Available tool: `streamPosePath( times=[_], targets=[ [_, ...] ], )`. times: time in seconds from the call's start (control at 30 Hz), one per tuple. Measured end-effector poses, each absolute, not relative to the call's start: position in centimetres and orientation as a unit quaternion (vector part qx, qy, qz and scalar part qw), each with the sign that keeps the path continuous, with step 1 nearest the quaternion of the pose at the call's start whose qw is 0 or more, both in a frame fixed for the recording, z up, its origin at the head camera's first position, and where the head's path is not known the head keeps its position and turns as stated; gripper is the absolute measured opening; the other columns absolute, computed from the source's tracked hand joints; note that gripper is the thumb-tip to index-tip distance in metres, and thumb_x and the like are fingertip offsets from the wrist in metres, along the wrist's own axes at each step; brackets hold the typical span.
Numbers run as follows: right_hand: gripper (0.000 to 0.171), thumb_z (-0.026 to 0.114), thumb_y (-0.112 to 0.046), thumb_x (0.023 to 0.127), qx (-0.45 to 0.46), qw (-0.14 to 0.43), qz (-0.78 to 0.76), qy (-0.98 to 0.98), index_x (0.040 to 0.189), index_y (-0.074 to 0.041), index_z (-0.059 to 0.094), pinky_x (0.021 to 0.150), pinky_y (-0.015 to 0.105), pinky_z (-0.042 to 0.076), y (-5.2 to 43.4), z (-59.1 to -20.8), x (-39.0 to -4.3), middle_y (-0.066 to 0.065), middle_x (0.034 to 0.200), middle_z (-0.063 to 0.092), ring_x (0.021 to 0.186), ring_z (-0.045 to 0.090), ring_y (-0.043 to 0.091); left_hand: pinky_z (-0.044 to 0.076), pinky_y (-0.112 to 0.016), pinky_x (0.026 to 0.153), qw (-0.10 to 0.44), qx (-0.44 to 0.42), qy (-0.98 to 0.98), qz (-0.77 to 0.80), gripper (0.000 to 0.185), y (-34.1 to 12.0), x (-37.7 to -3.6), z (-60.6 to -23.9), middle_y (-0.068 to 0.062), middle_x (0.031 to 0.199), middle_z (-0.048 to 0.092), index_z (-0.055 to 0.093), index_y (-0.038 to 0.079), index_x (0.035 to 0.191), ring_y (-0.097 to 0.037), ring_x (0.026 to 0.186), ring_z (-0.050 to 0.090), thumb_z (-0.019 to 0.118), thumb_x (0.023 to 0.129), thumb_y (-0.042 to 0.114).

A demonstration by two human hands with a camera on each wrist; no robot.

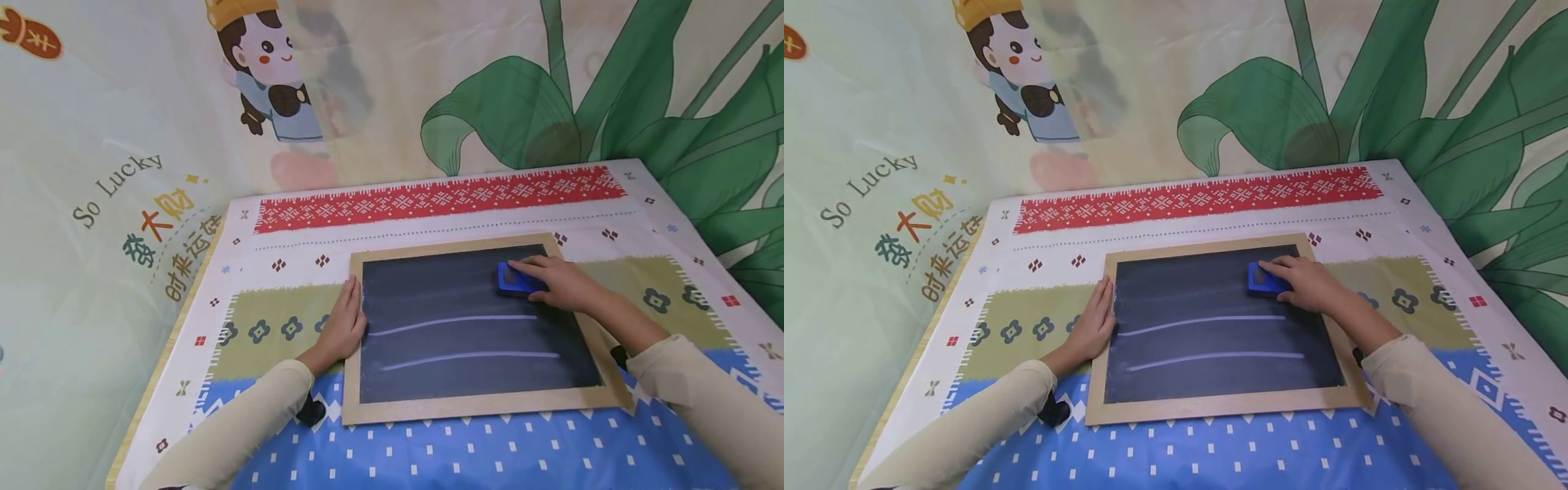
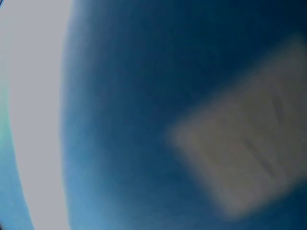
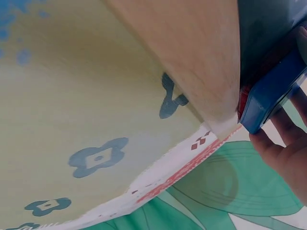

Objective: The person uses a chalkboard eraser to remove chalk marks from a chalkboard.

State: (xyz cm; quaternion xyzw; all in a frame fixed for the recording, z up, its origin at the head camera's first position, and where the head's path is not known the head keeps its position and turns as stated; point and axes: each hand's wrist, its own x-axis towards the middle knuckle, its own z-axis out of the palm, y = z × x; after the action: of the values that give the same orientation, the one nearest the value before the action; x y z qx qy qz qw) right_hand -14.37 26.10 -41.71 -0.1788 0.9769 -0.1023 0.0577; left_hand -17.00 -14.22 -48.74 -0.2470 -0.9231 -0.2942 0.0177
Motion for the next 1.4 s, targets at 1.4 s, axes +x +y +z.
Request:
streamPosePath(
  times=[1.4],
  targets=[
    [0.068, 0.081, -0.016, 0.065, -0.182, 0.085, -0.111, 0.973, 0.127, -0.014, 0.055, 0.083, 0.053, 0.047, 22.3, -41.4, -10.7, 0.018, 0.118, 0.058, 0.104, 0.053, 0.038, 0.015, -0.042, 0.113, -0.004, -0.231, -0.932, -0.281, 0.060, -14.2, -17.8, -48.8, -0.014, 0.154, 0.007, 0.014, -0.003, 0.144, -0.027, 0.142, 0.008, 0.035, 0.090, 0.013]
  ],
)
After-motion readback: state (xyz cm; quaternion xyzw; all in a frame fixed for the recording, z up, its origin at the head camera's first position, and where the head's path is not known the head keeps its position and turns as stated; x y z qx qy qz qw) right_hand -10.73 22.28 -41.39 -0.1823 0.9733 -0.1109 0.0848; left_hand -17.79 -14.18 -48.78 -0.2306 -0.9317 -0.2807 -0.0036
